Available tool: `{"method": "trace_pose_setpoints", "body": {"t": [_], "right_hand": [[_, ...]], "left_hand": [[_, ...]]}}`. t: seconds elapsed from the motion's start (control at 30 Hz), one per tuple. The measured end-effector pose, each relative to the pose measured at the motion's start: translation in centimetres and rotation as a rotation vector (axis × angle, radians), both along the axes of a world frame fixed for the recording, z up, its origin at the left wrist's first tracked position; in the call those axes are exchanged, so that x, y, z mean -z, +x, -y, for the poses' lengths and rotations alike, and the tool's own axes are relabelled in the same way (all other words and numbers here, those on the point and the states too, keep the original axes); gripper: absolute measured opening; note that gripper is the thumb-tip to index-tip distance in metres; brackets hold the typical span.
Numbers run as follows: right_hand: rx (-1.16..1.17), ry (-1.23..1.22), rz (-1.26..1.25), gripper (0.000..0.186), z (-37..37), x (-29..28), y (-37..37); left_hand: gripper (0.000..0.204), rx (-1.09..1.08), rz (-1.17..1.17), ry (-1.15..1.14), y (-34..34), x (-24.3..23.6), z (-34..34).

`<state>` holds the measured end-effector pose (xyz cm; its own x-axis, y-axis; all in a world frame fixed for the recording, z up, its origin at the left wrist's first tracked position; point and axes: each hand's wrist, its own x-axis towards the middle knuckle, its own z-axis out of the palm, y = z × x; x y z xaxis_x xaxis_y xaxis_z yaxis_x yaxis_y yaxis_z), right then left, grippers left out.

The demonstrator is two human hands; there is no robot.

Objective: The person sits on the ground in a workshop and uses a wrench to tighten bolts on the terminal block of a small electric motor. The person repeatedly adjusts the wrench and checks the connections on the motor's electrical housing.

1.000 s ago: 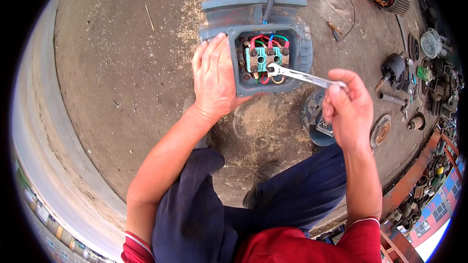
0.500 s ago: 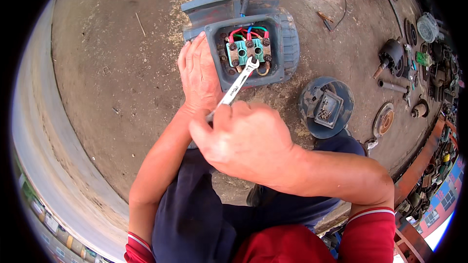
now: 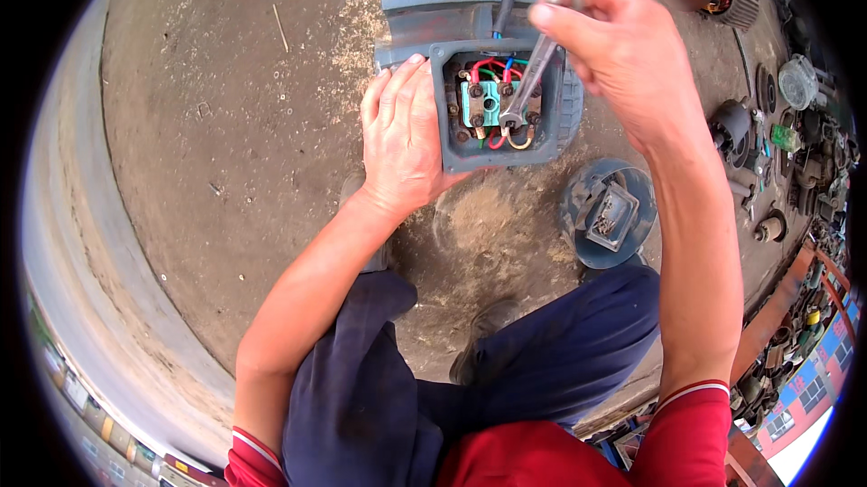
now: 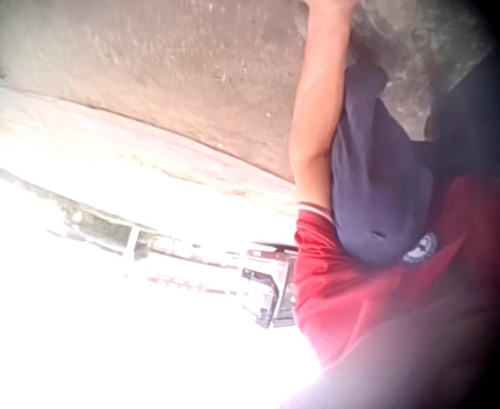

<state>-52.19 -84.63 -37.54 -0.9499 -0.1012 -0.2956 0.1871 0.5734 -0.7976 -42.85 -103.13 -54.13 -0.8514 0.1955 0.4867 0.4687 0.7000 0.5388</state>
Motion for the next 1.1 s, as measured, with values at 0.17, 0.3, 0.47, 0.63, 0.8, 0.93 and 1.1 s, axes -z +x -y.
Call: {"method": "trace_pose_setpoints", "body": {"t": [0.17,0.3,0.47,0.63,0.8,0.93,1.1], "right_hand": [[-0.767,0.645,-0.69,0.018,9.1,1.0,5.5],[-0.74,0.573,-0.442,0.017,5.1,0.4,13.7],[-0.395,0.213,-0.37,0.019,-3.6,1.8,15.6],[0.386,-0.262,0.14,0.026,-4.7,1.8,9.5],[-0.138,0.081,-0.081,0.027,1.6,0.0,-0.5],[-0.812,0.572,-0.538,0.012,9.7,-0.2,4.6],[-0.77,0.592,-0.411,0.018,4.3,0.6,14.4]], "left_hand": [[0.099,-0.014,0.267,0.121,-0.4,0.0,-0.2],[0.105,-0.039,0.019,-0.014,0.2,0.7,0.4],[0.115,0.004,-0.011,-0.013,0.1,0.5,0.1],[0.119,0.002,-0.011,-0.009,0.3,1.2,0.6],[0.114,0.002,-0.012,0.032,-0.2,0.1,-0.4],[0.107,0.006,0.074,-0.108,0.2,-0.2,1.5],[0.116,-0.015,0.001,-0.054,0.3,0.8,0.6]]}}
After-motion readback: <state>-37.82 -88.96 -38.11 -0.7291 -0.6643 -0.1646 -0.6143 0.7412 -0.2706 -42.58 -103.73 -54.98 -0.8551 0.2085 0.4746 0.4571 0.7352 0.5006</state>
